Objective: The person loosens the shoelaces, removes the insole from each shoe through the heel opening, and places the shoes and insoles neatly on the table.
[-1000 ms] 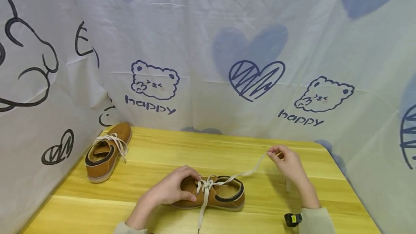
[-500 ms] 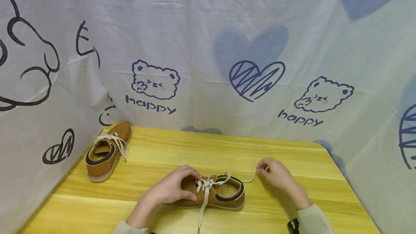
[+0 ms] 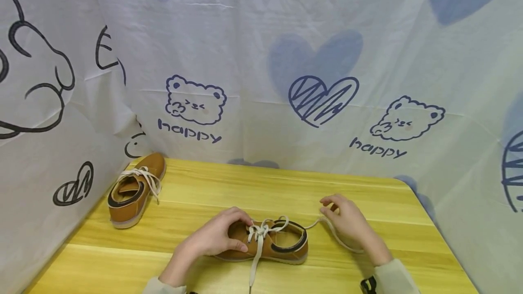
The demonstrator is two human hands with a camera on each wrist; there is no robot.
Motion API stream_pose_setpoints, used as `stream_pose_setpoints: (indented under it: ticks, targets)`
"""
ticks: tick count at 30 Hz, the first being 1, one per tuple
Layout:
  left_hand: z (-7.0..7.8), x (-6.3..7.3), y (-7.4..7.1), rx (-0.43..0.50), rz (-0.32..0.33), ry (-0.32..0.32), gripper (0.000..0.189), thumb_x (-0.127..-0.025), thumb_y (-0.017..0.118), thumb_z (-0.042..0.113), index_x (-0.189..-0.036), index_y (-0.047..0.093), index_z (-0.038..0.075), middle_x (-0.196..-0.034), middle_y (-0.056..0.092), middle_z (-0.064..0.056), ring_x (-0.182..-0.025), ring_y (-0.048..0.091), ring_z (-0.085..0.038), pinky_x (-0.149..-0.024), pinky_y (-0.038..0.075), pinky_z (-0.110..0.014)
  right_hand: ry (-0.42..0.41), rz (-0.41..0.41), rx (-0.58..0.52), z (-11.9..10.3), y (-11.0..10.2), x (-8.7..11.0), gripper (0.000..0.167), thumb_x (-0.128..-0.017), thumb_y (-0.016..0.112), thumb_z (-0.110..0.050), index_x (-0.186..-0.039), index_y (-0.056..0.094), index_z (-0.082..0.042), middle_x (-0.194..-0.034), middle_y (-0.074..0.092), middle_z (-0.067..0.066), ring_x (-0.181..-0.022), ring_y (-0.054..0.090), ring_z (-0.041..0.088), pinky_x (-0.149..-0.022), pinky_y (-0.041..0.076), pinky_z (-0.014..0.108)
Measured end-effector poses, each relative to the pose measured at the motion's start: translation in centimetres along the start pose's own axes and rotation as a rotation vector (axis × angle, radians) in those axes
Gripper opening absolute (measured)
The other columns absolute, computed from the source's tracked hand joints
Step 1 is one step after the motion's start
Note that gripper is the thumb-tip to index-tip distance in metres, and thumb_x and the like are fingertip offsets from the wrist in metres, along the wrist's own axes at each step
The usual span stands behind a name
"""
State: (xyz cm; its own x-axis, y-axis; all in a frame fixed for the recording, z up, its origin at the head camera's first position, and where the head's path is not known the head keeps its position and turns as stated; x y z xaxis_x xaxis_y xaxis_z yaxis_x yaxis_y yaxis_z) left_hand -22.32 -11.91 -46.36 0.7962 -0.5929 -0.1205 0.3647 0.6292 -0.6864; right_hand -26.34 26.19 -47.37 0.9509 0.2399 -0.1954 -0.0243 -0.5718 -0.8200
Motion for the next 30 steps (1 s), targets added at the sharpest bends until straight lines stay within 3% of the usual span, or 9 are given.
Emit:
stream_pose_setpoints:
  ticks: [5, 9, 14, 17, 22, 30]
  targets:
    - [0.1, -0.1, 0.0, 0.007, -0.005, -0.005, 0.049, -0.081, 0.090, 0.033, -0.122, 0.068, 0.019, -0.130, 0.061, 0.005, -0.127, 0.056, -0.026, -0.114, 0.042, -0.054, -0.094, 0.152, -0.071, -1.9, -0.5, -0.1, 0.024, -0.101, 0.069, -0.016, -0.123, 0.070, -0.006, -0.121, 0.070, 0.008, -0.103, 0.067, 0.026, -0.085, 0.057, 0.048]
    - [0.1, -0.1, -0.1, 0.010, -0.008, -0.004, 0.049, -0.081, 0.089, 0.034, -0.123, 0.067, 0.019, -0.130, 0.061, 0.005, -0.127, 0.056, -0.026, -0.113, 0.042, -0.054, -0.147, 0.224, -0.150, -4.3, -0.7, 0.2, 0.022, -0.101, 0.070, -0.017, -0.122, 0.071, -0.010, -0.122, 0.069, 0.003, -0.107, 0.066, 0.025, -0.089, 0.056, 0.052]
    - [0.1, -0.1, 0.0, 0.011, -0.006, 0.000, 0.049, -0.081, 0.089, 0.035, -0.122, 0.067, 0.020, -0.129, 0.061, 0.006, -0.127, 0.056, -0.025, -0.113, 0.042, -0.054, -0.303, 0.277, -0.174, -6.7, 0.2, 0.4, 0.020, -0.097, 0.073, -0.010, -0.117, 0.072, -0.012, -0.118, 0.070, -0.002, -0.105, 0.066, 0.018, -0.083, 0.058, 0.040]
    - [0.0, 0.0, 0.0, 0.010, -0.006, 0.001, 0.049, -0.081, 0.089, 0.034, -0.122, 0.068, 0.020, -0.129, 0.061, 0.006, -0.126, 0.056, -0.025, -0.113, 0.042, -0.053, -0.407, 0.271, -0.176, -8.0, 1.1, 0.6, 0.021, -0.096, 0.074, -0.005, -0.116, 0.072, -0.013, -0.117, 0.071, -0.001, -0.107, 0.067, 0.018, -0.084, 0.059, 0.037]
    - [0.0, 0.0, 0.1, 0.012, -0.003, 0.009, 0.049, -0.081, 0.089, 0.034, -0.122, 0.068, 0.019, -0.128, 0.062, 0.007, -0.125, 0.057, -0.024, -0.113, 0.043, -0.053, -0.497, 0.169, -0.183, -10.4, 2.4, 1.1, 0.021, -0.097, 0.073, -0.008, -0.117, 0.070, -0.016, -0.119, 0.069, -0.002, -0.112, 0.066, 0.017, -0.095, 0.057, 0.038]
    - [0.0, 0.0, -0.1, 0.011, -0.006, 0.014, 0.048, -0.082, 0.089, 0.033, -0.122, 0.068, 0.019, -0.128, 0.062, 0.006, -0.125, 0.057, -0.024, -0.111, 0.044, -0.053, -0.647, 0.075, -0.129, -12.6, 4.2, 1.4, 0.016, -0.096, 0.076, -0.010, -0.111, 0.071, -0.013, -0.117, 0.068, -0.001, -0.108, 0.065, 0.015, -0.090, 0.058, 0.035]
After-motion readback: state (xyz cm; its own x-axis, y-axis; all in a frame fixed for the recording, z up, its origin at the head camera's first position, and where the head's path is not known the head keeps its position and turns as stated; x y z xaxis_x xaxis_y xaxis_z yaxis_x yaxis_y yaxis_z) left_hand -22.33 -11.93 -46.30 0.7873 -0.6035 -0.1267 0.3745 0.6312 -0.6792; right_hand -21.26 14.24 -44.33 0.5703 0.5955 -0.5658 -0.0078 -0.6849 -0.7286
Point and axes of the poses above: each hand's wrist, its own x-axis away from the middle knuckle, its own y-axis out of the palm, z = x × y, the point moved 1 cm from there along -x, towards the middle knuckle
